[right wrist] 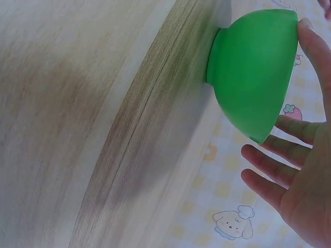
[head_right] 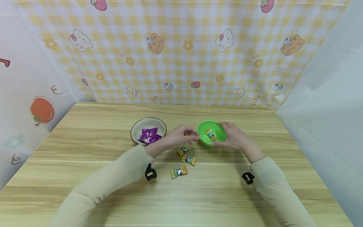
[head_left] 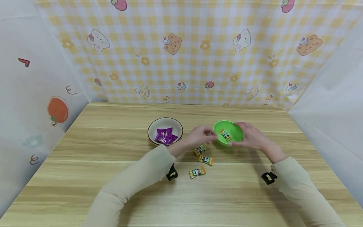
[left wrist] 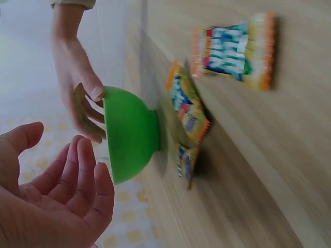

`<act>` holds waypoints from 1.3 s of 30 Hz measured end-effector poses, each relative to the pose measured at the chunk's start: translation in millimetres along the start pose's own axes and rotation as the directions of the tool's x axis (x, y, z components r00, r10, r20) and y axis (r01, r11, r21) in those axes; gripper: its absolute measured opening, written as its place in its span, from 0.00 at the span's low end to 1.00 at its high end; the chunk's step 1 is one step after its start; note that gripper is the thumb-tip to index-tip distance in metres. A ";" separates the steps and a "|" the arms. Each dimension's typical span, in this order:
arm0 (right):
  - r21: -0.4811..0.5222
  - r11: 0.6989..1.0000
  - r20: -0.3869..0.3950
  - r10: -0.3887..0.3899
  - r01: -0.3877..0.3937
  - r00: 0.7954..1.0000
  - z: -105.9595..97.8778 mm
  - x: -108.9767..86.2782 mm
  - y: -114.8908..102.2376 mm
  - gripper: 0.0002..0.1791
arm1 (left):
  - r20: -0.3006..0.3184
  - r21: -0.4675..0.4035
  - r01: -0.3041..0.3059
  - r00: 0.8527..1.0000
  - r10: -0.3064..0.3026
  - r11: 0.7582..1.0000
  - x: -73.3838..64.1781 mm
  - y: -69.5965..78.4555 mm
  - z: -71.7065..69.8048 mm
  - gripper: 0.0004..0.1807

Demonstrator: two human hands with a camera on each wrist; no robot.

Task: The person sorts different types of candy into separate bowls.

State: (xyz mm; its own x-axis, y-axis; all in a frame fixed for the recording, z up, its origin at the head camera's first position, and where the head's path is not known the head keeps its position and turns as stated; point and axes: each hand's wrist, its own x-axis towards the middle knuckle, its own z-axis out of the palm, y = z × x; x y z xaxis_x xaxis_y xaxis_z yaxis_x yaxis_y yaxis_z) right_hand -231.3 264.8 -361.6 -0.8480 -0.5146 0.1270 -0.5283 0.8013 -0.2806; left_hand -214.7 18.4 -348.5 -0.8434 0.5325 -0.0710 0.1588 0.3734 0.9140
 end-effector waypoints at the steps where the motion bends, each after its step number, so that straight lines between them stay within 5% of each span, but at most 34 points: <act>1: 0.000 1.000 0.000 0.002 -0.002 1.000 0.0 0.0 0.0 0.50 | -0.001 0.067 -0.020 1.000 0.021 0.998 -4.4 -1.9 -1.3 0.10; 4: 0.003 1.000 -0.003 0.007 -0.007 1.000 0.0 -0.4 0.0 0.50 | -0.007 0.319 -0.077 0.996 0.083 0.944 -16.3 -8.1 -2.6 0.10; 6: 0.002 1.000 -0.004 0.007 -0.007 1.000 0.0 -0.8 0.2 0.50 | -0.004 0.498 -0.116 0.991 0.136 0.859 -22.9 -12.9 -2.1 0.11; 8: 0.001 1.000 -0.004 0.006 -0.006 1.000 0.3 -0.9 0.5 0.50 | 0.003 0.645 -0.153 0.980 0.198 0.748 -28.1 -17.2 -0.4 0.12; 10: 0.000 1.000 -0.005 0.004 -0.004 1.000 0.7 -0.9 0.8 0.49 | 0.009 0.742 -0.173 0.968 0.249 0.647 -32.0 -20.2 1.0 0.13; 12: 0.001 1.000 -0.004 0.005 -0.005 1.000 1.0 -0.9 1.2 0.49 | 0.014 0.802 -0.176 0.961 0.276 0.571 -34.1 -23.1 2.4 0.14; 15: 0.002 1.000 0.002 0.007 -0.007 1.000 1.1 -0.8 1.3 0.50 | 0.014 0.841 -0.162 0.960 0.279 0.516 -34.7 -27.2 3.9 0.13; 31: 0.021 1.000 0.012 0.007 -0.007 1.000 -0.1 0.0 0.7 0.49 | 0.010 0.865 -0.071 0.992 0.123 0.497 -15.8 -42.8 9.5 0.10; 35: 0.022 1.000 0.011 0.011 -0.011 1.000 -0.1 -0.1 0.3 0.49 | 0.017 0.837 -0.068 0.995 0.099 0.542 -15.2 -41.8 9.0 0.09; 39: 0.019 1.000 0.014 0.015 -0.016 1.000 -0.7 -0.7 -0.3 0.49 | 0.008 0.768 -0.064 0.996 0.091 0.638 -14.2 -42.9 6.6 0.09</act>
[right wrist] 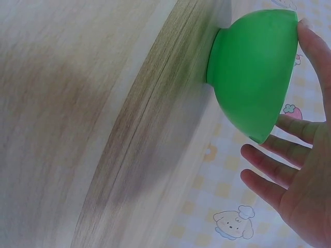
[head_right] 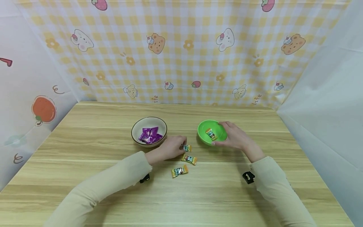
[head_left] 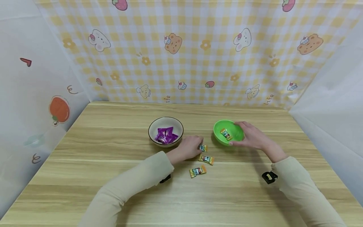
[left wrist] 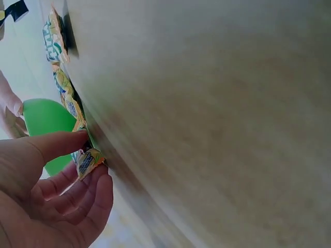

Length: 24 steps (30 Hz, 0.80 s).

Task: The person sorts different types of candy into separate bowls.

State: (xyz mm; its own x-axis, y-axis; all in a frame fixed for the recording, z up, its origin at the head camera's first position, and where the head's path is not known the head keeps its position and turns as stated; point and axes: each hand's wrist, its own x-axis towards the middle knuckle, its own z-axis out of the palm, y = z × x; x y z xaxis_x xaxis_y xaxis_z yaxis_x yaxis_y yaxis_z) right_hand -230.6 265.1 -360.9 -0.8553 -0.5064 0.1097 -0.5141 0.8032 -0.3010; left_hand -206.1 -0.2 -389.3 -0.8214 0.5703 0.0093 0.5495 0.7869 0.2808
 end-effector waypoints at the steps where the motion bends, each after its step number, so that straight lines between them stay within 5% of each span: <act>1: -0.001 1.000 0.000 0.000 0.000 1.000 -0.2 0.0 -0.2 0.49 | -0.003 -0.026 0.003 1.000 -0.003 1.000 0.1 -0.9 0.1 0.10; 10: 0.001 1.000 0.003 -0.002 0.002 1.000 0.1 0.2 -0.2 0.50 | -0.014 -0.171 0.024 1.000 -0.027 0.985 -0.9 -4.9 1.0 0.09; 15: -0.004 1.000 0.000 -0.007 0.007 1.000 0.2 0.2 0.1 0.50 | 0.021 -0.376 0.072 0.997 -0.070 0.924 -0.8 -3.0 -2.5 0.08; 18: -0.007 1.000 -0.005 -0.009 0.009 1.000 0.4 -0.1 0.2 0.50 | 0.058 -0.533 0.121 0.993 -0.106 0.837 0.1 -0.8 -6.5 0.08; 24: -0.011 1.000 -0.008 -0.012 0.012 1.000 1.1 0.4 1.3 0.50 | 0.170 -0.793 0.248 0.967 -0.188 0.556 3.4 2.3 -14.5 0.09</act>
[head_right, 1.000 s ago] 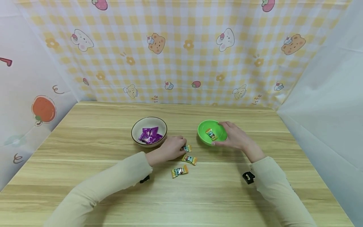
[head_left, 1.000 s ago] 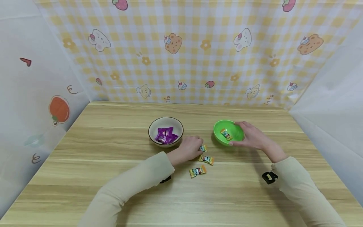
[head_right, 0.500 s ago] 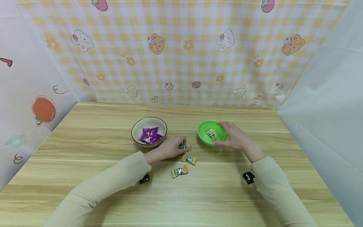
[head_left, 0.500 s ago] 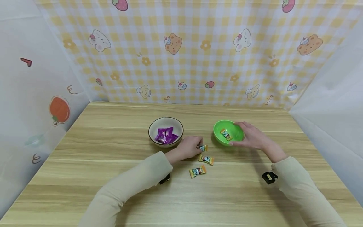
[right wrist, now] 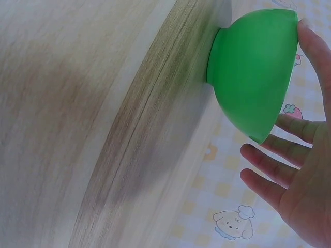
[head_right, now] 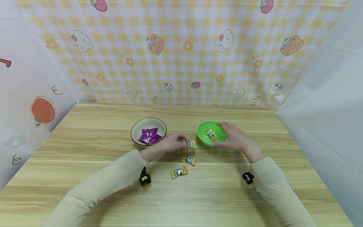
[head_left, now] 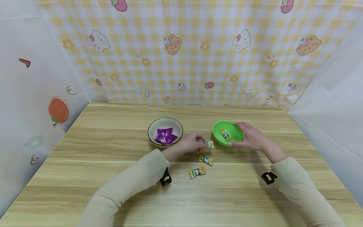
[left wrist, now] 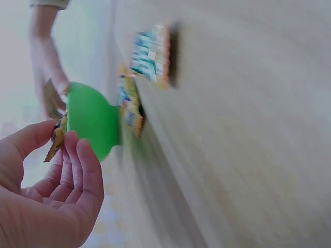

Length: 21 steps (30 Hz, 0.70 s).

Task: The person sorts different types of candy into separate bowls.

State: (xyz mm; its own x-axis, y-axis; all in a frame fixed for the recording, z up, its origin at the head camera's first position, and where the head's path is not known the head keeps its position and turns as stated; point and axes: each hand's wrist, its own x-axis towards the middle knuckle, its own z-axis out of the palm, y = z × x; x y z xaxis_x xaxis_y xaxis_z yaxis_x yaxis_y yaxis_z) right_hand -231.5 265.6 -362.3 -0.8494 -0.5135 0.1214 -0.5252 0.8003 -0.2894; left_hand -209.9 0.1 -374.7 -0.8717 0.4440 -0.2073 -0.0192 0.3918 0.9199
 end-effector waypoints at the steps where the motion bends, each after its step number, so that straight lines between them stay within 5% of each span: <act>1: 0.001 1.000 -0.001 0.000 0.000 1.000 0.0 0.0 -0.1 0.50 | 0.002 -0.034 0.008 1.000 -0.008 0.999 0.2 1.1 -0.4 0.08; 5: 0.002 1.000 0.001 0.006 -0.006 1.000 -0.2 -0.1 -0.3 0.50 | 0.014 -0.108 0.032 0.999 -0.031 0.994 0.4 7.3 -2.1 0.08; 21: 0.002 1.000 0.003 0.006 -0.006 1.000 -0.3 0.3 -0.5 0.49 | -0.014 -0.175 0.042 0.999 -0.045 0.984 16.9 32.3 5.7 0.10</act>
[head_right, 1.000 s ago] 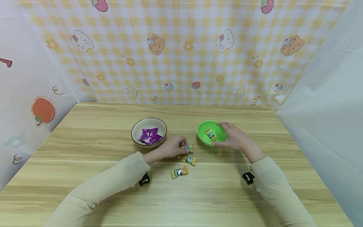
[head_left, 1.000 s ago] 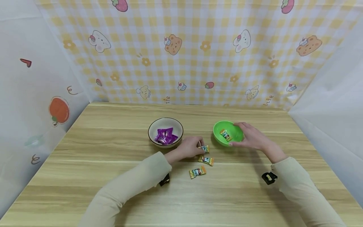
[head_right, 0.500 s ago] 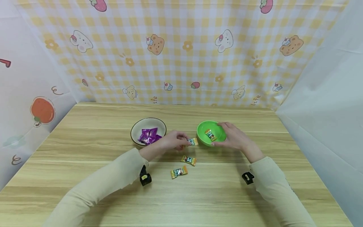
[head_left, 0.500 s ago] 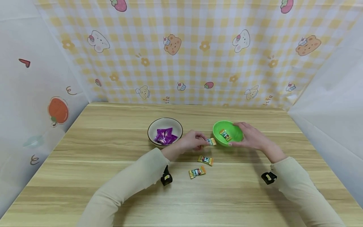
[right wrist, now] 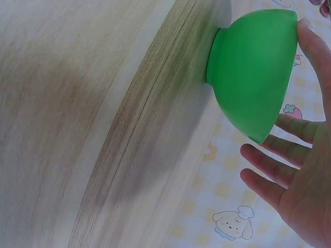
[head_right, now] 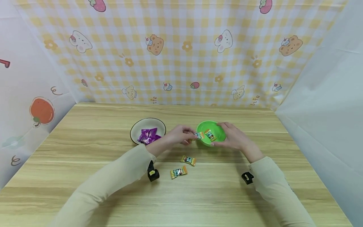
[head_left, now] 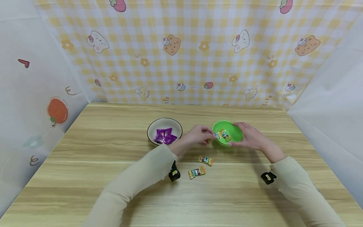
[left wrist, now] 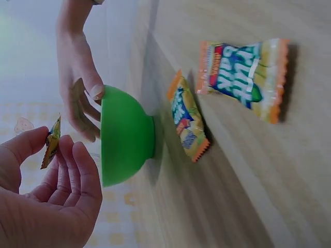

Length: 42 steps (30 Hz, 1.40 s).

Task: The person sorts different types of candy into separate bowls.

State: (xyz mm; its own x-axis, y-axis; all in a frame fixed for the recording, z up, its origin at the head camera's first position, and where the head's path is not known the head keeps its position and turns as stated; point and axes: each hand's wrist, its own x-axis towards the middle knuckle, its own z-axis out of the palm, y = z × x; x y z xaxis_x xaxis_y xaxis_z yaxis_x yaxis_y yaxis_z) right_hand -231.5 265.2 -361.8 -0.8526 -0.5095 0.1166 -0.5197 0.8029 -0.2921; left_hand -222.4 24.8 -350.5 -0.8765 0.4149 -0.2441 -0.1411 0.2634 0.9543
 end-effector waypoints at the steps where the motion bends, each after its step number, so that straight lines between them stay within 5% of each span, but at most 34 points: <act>1: 0.000 1.000 0.002 0.001 -0.001 1.000 -0.2 -0.2 -0.4 0.49 | -0.002 0.002 -0.005 1.000 0.005 1.000 1.2 2.1 1.0 0.10; 26: 0.020 1.000 0.019 -0.006 0.006 1.000 -2.5 0.6 -0.1 0.50 | -0.127 0.122 -0.044 0.990 0.060 0.991 40.9 16.9 23.7 0.09; 36: 0.005 1.000 0.004 -0.019 0.019 1.000 -2.1 0.0 -0.4 0.48 | -0.087 0.074 -0.096 0.991 0.103 0.993 37.6 14.4 25.6 0.09; 42: 0.006 1.000 0.010 -0.016 0.016 1.000 -2.3 0.7 -0.3 0.49 | -0.056 0.012 -0.074 0.996 0.075 0.997 26.9 14.2 15.4 0.08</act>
State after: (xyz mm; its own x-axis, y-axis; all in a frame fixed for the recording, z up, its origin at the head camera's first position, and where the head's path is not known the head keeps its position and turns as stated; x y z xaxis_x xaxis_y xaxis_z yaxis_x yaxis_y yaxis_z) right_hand -232.1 265.3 -359.5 -0.8434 -0.5256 0.1118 -0.5332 0.7927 -0.2954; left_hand -240.9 53.2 -346.1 -0.9091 0.3840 -0.1618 -0.0699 0.2423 0.9677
